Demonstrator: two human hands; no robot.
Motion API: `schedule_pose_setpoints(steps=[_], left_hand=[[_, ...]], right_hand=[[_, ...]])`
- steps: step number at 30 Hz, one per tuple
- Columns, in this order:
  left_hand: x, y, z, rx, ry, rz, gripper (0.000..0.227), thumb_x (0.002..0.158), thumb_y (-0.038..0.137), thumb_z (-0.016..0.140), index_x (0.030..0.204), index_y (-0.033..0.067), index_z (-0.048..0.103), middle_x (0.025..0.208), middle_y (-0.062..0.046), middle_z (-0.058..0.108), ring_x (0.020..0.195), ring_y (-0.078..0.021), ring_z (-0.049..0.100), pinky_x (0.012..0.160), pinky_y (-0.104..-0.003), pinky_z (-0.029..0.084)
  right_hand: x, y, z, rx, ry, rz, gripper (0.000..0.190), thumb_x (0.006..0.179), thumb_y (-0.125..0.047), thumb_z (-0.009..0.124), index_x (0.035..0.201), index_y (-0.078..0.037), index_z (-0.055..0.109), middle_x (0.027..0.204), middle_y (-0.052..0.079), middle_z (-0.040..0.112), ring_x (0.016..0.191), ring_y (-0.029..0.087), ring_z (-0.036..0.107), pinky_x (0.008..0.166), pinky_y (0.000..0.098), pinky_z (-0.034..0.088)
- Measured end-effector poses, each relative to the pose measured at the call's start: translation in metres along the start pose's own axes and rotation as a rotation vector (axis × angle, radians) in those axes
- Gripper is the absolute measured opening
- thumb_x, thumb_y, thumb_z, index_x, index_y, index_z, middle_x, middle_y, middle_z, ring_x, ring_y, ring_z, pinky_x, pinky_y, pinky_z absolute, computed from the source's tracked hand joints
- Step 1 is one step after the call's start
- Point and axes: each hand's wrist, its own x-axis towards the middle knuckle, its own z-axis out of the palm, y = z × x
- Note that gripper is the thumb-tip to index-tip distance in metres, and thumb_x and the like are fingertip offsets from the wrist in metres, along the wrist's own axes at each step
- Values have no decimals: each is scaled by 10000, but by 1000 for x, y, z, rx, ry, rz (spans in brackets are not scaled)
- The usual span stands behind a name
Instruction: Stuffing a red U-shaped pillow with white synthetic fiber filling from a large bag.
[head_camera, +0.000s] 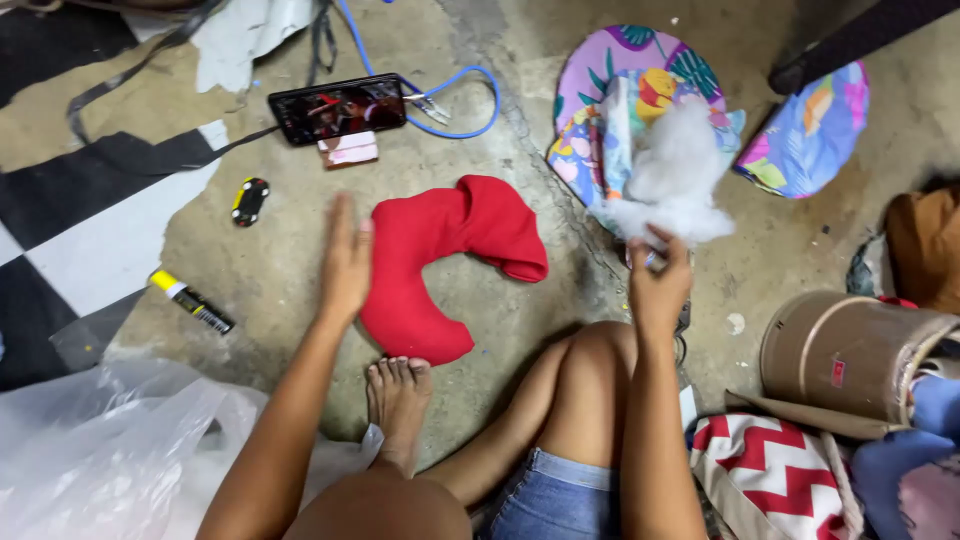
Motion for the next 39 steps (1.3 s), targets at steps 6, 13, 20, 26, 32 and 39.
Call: schedule_pose_setpoints(steps=[6, 13, 20, 26, 32, 39], left_hand=[[23, -21, -30, -111, 489, 38, 537, 998, -74, 615, 1494, 110, 524, 1548, -158, 484, 1462, -384, 415, 1093, -576, 479], [15, 41, -33, -19, 525, 226, 378, 924, -117, 556, 1235, 80, 643, 1288, -126, 577, 1246, -334, 558, 972, -420, 527], [-7, 55, 43, 372, -162, 639, 404, 795, -134, 519, 1096, 64, 701, 1204, -77, 687, 1075, -334, 623, 922, -471, 470], [6, 36, 112, 736, -236, 982, 92, 844, 61, 685, 900, 126, 718, 1265, -108, 637, 1133, -305, 585, 878, -429, 471], [40, 19, 118, 687, -291, 739, 223, 912, 28, 614, 1067, 145, 725, 1091, -42, 692, 992, -293, 702, 794, -423, 574], [21, 73, 102, 410, -326, 663, 330, 747, 48, 689, 1070, 109, 659, 1375, -79, 559, 1103, -422, 655, 821, -509, 604]], right_hand=[[68, -59, -6, -411, -197, 8, 1140, 807, -295, 982, 1686, -180, 267, 1618, 332, 69, 1458, 645, 240, 1008, 831, 431], [117, 81, 37, -622, -212, -89, 883, 822, 172, 754, 1594, -147, 466, 1318, 279, 408, 1049, 620, 648, 800, 672, 600], [75, 18, -73, -40, 28, 3, 231, 857, -147, 653, 1059, -79, 743, 1009, 57, 743, 924, 168, 674, 735, 381, 538], [53, 55, -40, -249, -377, 264, 418, 892, -349, 635, 1136, -13, 689, 1057, 241, 694, 1014, 403, 651, 844, 541, 515], [7, -42, 3, -393, -521, 39, 874, 823, -412, 824, 1533, -77, 443, 1560, 407, 229, 1366, 694, 359, 1163, 689, 354], [20, 66, 33, -434, -459, -228, 543, 792, 54, 687, 1320, -73, 708, 1143, 246, 691, 1028, 534, 701, 882, 537, 586]])
